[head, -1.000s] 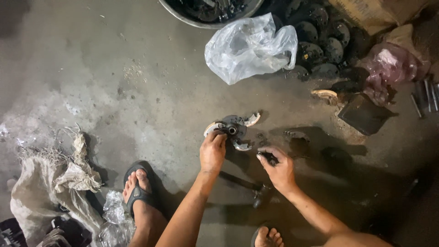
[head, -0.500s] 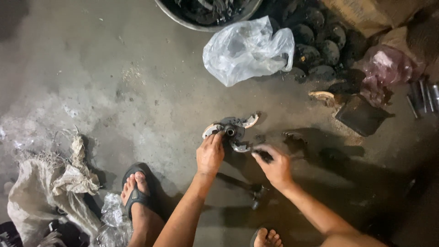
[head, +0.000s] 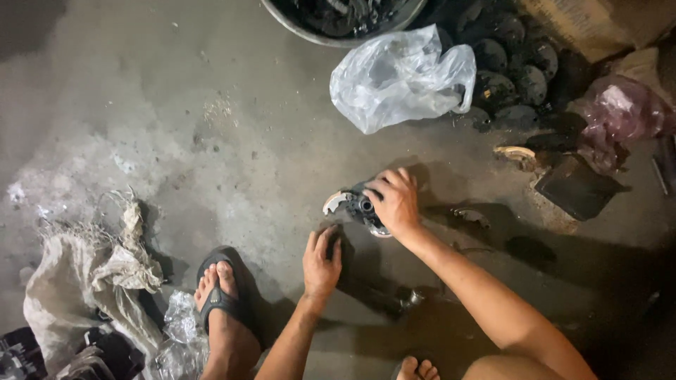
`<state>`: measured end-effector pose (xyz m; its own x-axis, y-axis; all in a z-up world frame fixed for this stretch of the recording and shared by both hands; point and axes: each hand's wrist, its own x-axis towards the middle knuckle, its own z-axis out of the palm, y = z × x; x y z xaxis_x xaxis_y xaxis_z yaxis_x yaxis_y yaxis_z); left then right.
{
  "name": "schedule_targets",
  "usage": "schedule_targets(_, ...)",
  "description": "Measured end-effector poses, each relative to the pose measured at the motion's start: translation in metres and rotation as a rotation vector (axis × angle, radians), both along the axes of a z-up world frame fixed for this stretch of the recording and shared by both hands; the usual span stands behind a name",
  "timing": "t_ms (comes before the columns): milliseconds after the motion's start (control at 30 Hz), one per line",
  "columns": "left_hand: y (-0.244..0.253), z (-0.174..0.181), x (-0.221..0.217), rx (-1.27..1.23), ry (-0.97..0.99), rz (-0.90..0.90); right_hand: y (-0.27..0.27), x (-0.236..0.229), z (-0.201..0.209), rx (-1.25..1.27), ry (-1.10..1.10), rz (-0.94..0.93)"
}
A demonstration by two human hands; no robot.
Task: The person sits on the floor and uses pliers to remove a spring from a mechanical part, likely a brake assembly. They then use the pliers to adjust and tighten components within the assembly.
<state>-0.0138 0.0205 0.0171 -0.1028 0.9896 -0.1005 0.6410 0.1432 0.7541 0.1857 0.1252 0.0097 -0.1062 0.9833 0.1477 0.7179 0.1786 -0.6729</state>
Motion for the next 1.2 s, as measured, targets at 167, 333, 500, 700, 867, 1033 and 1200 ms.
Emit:
schedule_targets(167,0.005,0.005,-0.001,0.013,-0.029,-0.080,0.007,-0.002,0.003,-0.148,-0.098,-0.036)
schedule_targets(333,0.010,0.011,-0.001,-0.005,-0.035,-0.080,0.017,0.000,0.007,-0.225,-0.137,0.004)
schedule_targets(500,0.007,0.005,-0.001,0.034,-0.024,-0.112,0.019,0.003,-0.005,-0.340,-0.156,0.093)
schedule_targets(700,0.007,0.009,0.000,-0.034,0.000,-0.093,0.021,0.003,0.008,-0.240,-0.185,0.176)
schedule_targets(867,0.008,0.009,-0.001,0.016,-0.023,-0.133,0.026,0.003,-0.007,-0.281,-0.181,0.253)
schedule_targets(1033,0.006,0.005,-0.001,-0.005,-0.019,-0.133,0.020,-0.005,0.002,-0.265,-0.270,0.288)
schedule_targets(1200,0.009,0.010,-0.001,-0.018,-0.032,-0.141,0.000,0.011,0.007,-0.228,-0.427,0.311)
